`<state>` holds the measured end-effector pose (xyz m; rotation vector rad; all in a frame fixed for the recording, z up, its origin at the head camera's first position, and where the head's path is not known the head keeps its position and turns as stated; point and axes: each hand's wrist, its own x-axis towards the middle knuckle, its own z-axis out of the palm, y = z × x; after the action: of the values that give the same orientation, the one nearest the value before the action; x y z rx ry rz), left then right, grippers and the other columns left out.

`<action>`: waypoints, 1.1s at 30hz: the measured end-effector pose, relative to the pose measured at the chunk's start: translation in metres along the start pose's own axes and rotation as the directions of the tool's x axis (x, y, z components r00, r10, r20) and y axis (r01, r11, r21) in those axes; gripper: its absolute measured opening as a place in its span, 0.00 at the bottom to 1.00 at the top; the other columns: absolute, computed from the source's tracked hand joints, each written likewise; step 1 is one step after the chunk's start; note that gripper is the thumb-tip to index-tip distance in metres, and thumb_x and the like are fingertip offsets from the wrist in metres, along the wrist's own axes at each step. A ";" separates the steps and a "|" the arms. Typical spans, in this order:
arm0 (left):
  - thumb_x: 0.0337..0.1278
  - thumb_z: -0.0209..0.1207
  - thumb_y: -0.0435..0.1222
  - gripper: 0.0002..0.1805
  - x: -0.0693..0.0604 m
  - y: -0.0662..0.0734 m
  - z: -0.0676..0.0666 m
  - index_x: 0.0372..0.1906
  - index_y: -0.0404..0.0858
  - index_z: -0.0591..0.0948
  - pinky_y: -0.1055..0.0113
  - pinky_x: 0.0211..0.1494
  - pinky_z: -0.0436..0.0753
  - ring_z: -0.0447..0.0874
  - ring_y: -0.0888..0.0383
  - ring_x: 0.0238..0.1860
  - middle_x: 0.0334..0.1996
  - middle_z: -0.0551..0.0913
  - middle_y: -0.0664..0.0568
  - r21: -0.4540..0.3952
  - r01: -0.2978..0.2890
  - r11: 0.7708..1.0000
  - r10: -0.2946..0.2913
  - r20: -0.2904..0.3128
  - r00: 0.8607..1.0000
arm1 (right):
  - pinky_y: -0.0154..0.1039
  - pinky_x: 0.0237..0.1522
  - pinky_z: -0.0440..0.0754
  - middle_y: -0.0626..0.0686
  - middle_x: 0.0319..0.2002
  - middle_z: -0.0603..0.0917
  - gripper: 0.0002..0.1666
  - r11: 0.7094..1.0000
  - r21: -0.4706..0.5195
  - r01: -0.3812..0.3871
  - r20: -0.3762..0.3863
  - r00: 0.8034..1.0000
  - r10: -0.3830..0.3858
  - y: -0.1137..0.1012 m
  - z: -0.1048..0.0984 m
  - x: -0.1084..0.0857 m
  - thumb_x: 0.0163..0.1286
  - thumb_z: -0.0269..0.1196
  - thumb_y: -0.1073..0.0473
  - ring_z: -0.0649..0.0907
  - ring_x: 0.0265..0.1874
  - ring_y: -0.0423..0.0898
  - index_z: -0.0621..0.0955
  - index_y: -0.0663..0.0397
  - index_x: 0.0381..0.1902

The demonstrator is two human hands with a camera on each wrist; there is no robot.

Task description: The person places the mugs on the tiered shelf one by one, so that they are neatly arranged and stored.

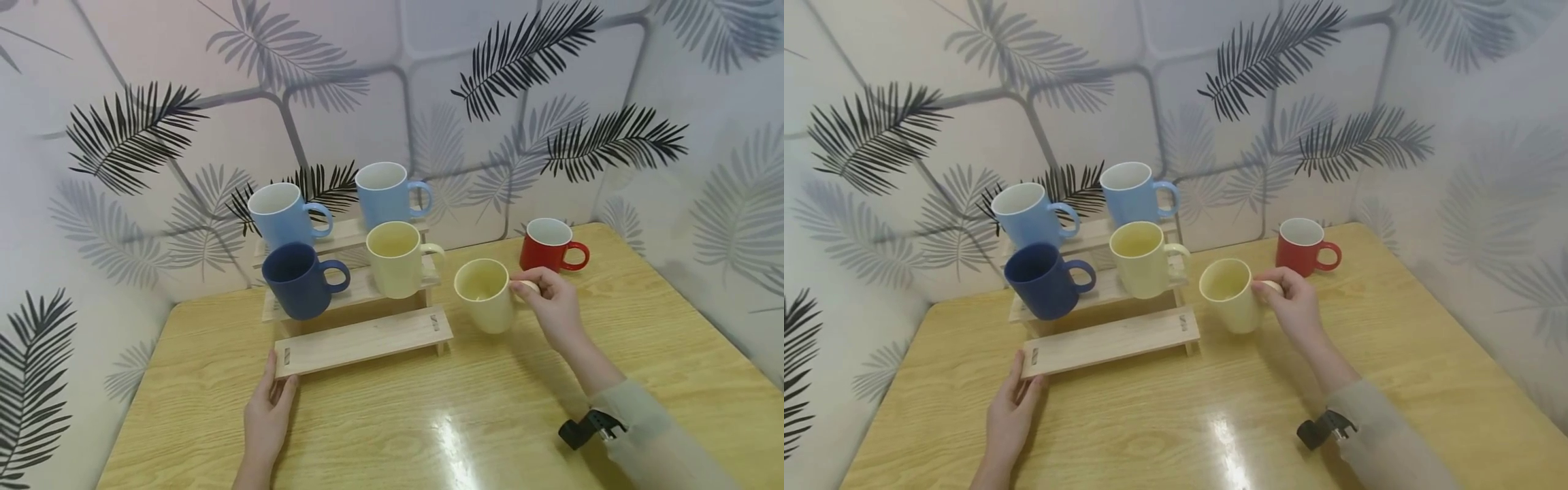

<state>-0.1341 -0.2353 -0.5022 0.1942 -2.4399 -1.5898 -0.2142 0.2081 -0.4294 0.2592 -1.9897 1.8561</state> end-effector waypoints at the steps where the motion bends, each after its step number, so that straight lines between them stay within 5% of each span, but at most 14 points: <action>1: 0.66 0.57 0.44 0.37 0.000 0.000 0.000 0.74 0.43 0.54 0.81 0.59 0.66 0.60 0.49 0.68 0.71 0.57 0.44 0.000 0.004 1.000 -0.004 0.002 1.000 | 0.22 0.31 0.78 0.42 0.31 0.83 0.10 1.000 -0.011 0.013 0.022 1.000 -0.012 -0.002 -0.001 -0.002 0.63 0.64 0.71 0.77 0.30 0.35 0.79 0.75 0.40; 5: 0.66 0.57 0.46 0.37 0.000 0.000 0.000 0.74 0.43 0.55 0.81 0.59 0.65 0.60 0.49 0.68 0.71 0.57 0.44 0.009 -0.003 1.000 0.003 0.002 1.000 | 0.24 0.25 0.77 0.45 0.29 0.83 0.08 0.998 0.002 0.059 0.084 0.995 -0.059 -0.008 -0.001 -0.011 0.63 0.65 0.71 0.76 0.26 0.37 0.80 0.73 0.38; 11: 0.66 0.57 0.46 0.37 0.002 -0.001 0.000 0.74 0.42 0.55 0.82 0.59 0.65 0.59 0.51 0.68 0.71 0.57 0.45 0.013 -0.031 0.999 0.031 -0.002 1.000 | 0.25 0.26 0.79 0.48 0.30 0.85 0.07 0.983 0.150 0.105 0.093 0.988 -0.120 -0.015 0.016 -0.022 0.61 0.64 0.74 0.78 0.27 0.37 0.79 0.77 0.36; 19: 0.66 0.57 0.46 0.38 0.001 -0.001 0.000 0.74 0.42 0.55 0.80 0.60 0.65 0.59 0.52 0.68 0.72 0.56 0.46 0.008 -0.024 1.000 0.024 -0.004 1.000 | 0.26 0.27 0.81 0.51 0.31 0.84 0.15 0.949 0.283 0.142 0.136 0.973 -0.186 -0.013 0.062 -0.032 0.61 0.67 0.66 0.79 0.27 0.37 0.77 0.78 0.36; 33: 0.66 0.57 0.44 0.37 -0.002 -0.001 0.001 0.74 0.41 0.55 0.80 0.60 0.66 0.58 0.52 0.69 0.72 0.56 0.47 -0.001 -0.016 1.000 0.016 -0.005 1.000 | 0.23 0.30 0.78 0.46 0.33 0.83 0.22 0.904 0.417 0.093 0.238 0.949 -0.207 -0.010 0.147 -0.047 0.61 0.67 0.59 0.80 0.30 0.35 0.74 0.78 0.35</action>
<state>-0.1324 -0.2347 -0.5036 0.1780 -2.4309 -1.5814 -0.1918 0.0555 -0.4448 0.8121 -1.6664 2.2082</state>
